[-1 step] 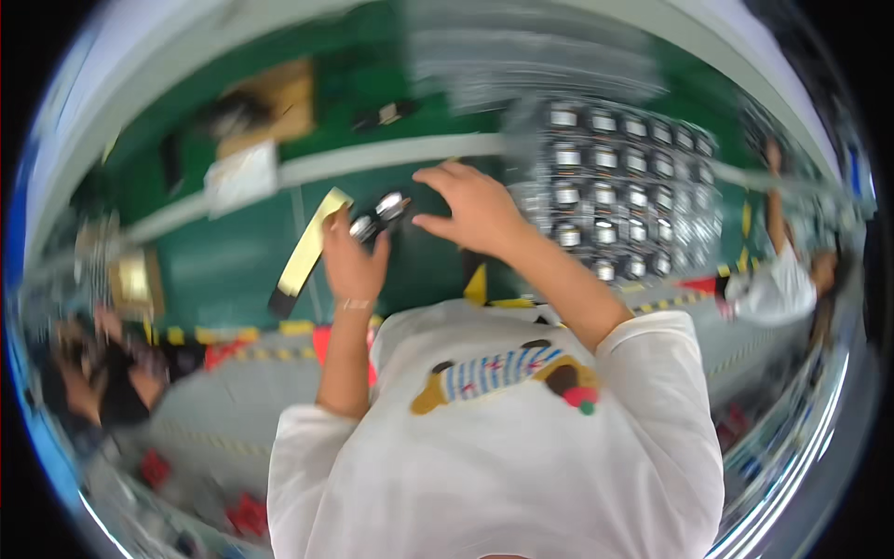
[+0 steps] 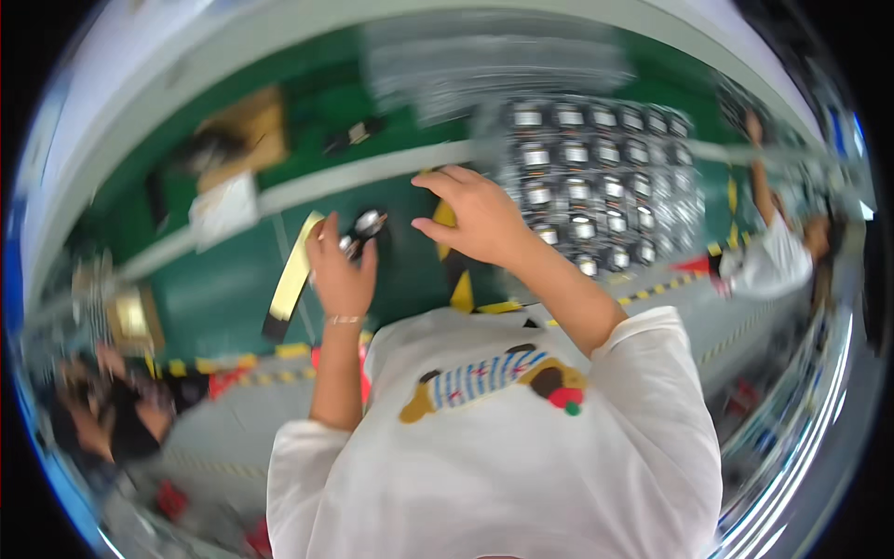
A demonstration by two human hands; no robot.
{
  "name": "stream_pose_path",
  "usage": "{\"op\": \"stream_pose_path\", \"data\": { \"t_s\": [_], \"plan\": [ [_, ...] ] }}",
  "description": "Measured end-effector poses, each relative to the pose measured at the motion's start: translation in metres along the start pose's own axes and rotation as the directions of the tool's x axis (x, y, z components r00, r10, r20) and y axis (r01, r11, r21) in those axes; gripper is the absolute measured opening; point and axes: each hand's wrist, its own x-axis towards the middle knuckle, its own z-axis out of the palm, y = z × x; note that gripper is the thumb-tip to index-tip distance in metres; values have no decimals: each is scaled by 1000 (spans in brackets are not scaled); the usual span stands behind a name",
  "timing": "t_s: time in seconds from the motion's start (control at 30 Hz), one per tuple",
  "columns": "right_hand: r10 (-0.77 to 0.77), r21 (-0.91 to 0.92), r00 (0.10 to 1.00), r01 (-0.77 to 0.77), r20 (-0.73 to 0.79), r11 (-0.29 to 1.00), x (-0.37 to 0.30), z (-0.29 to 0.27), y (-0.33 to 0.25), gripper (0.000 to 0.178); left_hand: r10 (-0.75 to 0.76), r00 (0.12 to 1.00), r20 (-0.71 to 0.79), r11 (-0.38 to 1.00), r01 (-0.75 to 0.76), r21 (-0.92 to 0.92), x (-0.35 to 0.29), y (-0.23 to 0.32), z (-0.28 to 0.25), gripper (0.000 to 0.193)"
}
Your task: Using tweezers to assemble and connect internal components within electronic device modules at a factory station.
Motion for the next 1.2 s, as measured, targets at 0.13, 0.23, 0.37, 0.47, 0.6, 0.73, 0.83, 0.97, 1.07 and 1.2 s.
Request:
{"op": "stream_pose_path", "data": {
  "t_s": [0.13, 0.23, 0.37, 0.47, 0.6, 0.73, 0.83, 0.97, 1.07, 1.2],
  "plan": [
    [271, 58, 767, -293, -582, 954, -71, -121, 84, 23, 433, 900, 57, 885, -412, -218, 64, 122, 14, 49],
    [319, -115, 521, -640, -792, 760, -145, -206, 183, 25, 750, 657, 72, 639, -692, -336, 100, 239, 60, 42],
    [376, -332, 619, -732, -689, 596, -164, -248, 267, 30, 879, 454, 146, 477, -819, -319, 129, 354, 165, 33],
    [590, -342, 571, -819, -571, 461, -148, -255, 284, 42, 868, 430, 248, 475, -864, -165, 139, 401, 232, 31],
    [552, -568, 693, -711, -464, 415, -142, -268, 288, 39, 775, 489, 400, 539, -842, -16, 148, 423, 267, 36],
    [437, -525, 707, -706, -556, 475, -147, -285, 283, 44, 772, 398, 495, 426, -903, 60, 156, 433, 262, 42],
    [288, -545, 726, -669, -624, 506, -129, -286, 304, 43, 781, 367, 505, 435, -900, -18, 162, 434, 267, 43],
    [470, -521, 701, -713, -536, 469, -96, -278, 318, 47, 775, 316, 548, 346, -937, 51, 161, 438, 272, 41],
    [562, -549, 696, -709, -447, 442, -86, -291, 315, 46, 842, 286, 458, 300, -953, 45, 164, 440, 276, 38],
    [343, -433, 790, -579, -508, 691, -109, -298, 328, 44, 855, 379, 354, 465, -863, -199, 168, 435, 259, 38]
  ]
}}
